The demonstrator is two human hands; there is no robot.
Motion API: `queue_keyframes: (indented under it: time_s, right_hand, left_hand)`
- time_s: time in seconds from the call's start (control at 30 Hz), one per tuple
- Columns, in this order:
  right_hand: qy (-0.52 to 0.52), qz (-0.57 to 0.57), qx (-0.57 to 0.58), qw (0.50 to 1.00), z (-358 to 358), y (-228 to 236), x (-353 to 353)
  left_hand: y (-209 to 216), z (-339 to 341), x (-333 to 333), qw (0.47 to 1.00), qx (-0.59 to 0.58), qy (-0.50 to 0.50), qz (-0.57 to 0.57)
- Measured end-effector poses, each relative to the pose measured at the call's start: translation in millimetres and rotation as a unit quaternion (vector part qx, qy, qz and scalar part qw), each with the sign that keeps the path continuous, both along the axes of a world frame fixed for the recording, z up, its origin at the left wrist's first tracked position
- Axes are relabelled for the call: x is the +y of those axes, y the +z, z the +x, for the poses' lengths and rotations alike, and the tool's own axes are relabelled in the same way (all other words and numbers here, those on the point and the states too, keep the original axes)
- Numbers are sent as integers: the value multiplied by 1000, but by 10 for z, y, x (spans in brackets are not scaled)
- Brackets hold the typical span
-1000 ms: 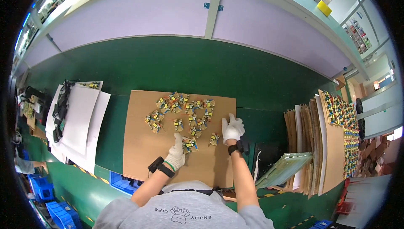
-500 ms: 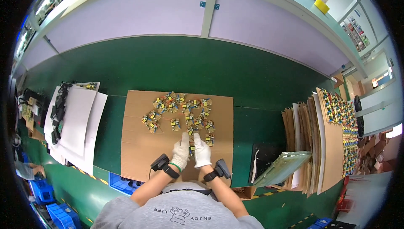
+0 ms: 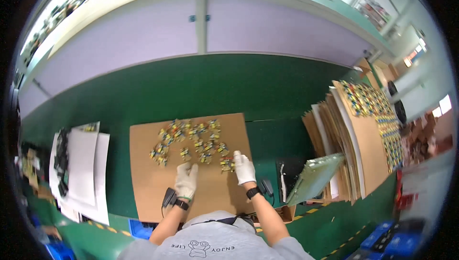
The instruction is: The person puts on gloves, picks up circuit boards from a stack, and detaches them from a green frame. The person then places the circuit boards onto a cardboard sheet, occasionally picking them up to turn them over or move them around.
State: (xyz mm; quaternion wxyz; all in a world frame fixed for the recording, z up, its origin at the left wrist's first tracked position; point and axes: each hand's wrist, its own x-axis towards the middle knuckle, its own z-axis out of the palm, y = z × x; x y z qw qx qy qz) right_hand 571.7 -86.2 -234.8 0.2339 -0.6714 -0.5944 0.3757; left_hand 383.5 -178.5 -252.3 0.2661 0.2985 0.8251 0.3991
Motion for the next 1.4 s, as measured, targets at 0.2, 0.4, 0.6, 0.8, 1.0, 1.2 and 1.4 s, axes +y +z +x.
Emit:
queue_keyframes:
  time_s: [0.2, 0.4, 0.6, 0.8, 1.0, 1.2, 1.4]
  right_hand:
    - [-22, 135, -267, 954, 224, -45, -65]
    - [1, 58, -6, 998, 26, -80, -233]
    - [-154, 352, -73, 920, 512, 813, -386]
    - [-302, 449, -78, 837, 2358, 2178, -768]
    - [-445, 282, -406, 747, 4531, 2802, 75]
    - [-378, 90, -392, 834, 5145, 2810, 481]
    - [-168, -29, -488, 856, 5115, 2925, 545]
  left_hand:
    - [114, -113, -140, 949, 305, -68, -46]
    - [194, -75, -143, 997, 23, -61, -46]
    - [398, 106, -152, 984, 44, -171, 39]
    - [70, -214, -330, 977, 171, -130, -7]
    - [-274, -241, -335, 971, 227, -73, 34]
    - [-275, 28, -430, 951, 285, -41, 116]
    - [-278, 170, -417, 956, 243, -14, 160]
